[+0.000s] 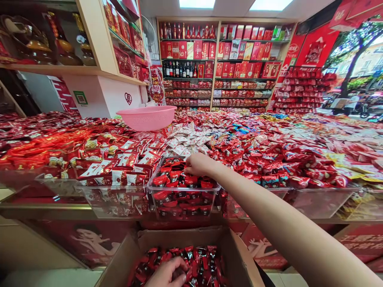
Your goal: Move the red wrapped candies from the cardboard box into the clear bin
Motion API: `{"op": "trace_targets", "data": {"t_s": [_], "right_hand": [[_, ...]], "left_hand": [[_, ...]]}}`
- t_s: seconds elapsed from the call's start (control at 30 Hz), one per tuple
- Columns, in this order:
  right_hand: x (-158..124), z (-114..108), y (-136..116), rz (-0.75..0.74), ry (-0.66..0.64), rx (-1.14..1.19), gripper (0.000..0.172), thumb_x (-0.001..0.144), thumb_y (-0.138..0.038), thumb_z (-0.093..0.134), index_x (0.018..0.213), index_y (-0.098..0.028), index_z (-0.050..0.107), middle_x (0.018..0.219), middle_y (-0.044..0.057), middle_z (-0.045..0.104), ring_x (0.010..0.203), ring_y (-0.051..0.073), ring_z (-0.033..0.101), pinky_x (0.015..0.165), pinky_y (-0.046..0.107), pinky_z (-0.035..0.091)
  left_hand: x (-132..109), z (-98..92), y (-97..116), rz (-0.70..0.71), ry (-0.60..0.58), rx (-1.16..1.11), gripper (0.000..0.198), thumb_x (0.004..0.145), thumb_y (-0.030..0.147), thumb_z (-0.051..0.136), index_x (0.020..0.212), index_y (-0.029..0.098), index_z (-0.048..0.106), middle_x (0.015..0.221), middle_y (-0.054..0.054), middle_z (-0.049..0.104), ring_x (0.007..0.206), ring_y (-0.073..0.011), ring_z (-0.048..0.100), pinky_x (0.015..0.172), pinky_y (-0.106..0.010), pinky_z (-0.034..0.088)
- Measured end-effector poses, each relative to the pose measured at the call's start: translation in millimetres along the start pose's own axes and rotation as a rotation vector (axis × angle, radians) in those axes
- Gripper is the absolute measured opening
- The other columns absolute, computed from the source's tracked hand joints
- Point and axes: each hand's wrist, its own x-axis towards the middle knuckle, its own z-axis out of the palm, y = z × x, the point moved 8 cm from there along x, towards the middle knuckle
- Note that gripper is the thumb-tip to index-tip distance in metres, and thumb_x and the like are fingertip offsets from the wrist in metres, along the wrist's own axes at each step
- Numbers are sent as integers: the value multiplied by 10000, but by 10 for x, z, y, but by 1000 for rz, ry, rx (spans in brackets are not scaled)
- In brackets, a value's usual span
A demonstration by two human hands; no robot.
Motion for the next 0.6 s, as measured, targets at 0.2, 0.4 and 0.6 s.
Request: {"op": "trace_targets", "data": {"t_s": [0.2,0.4,0.6], "right_hand": [[31,62,-164,-40,-88,41,295,632,-238,559,917,-209,625,890,22,639,813,158,559,692,190,384],[74,56,-166,-16,-129,70,331,614,-321,587,921,-202,614,842,23,639,737,142,561,579,185,379],[134,7,-250,40,-143,37,303,672,-408,508,802,-169,644,743,45,648,651,144,560,504,200,364]], "left_hand": [[-29,-23,62,-37,-51,1,211,693,240,451,867,191,559,831,-24,618,771,-147,542,678,-210,397],[-30,-18,72,-45,-73,3,222,681,214,450,869,181,562,840,-31,620,770,-149,545,671,-211,403],[-20,14,56,-68,-111,1,239,678,222,449,885,173,557,829,-39,619,753,-151,540,640,-210,401]]}}
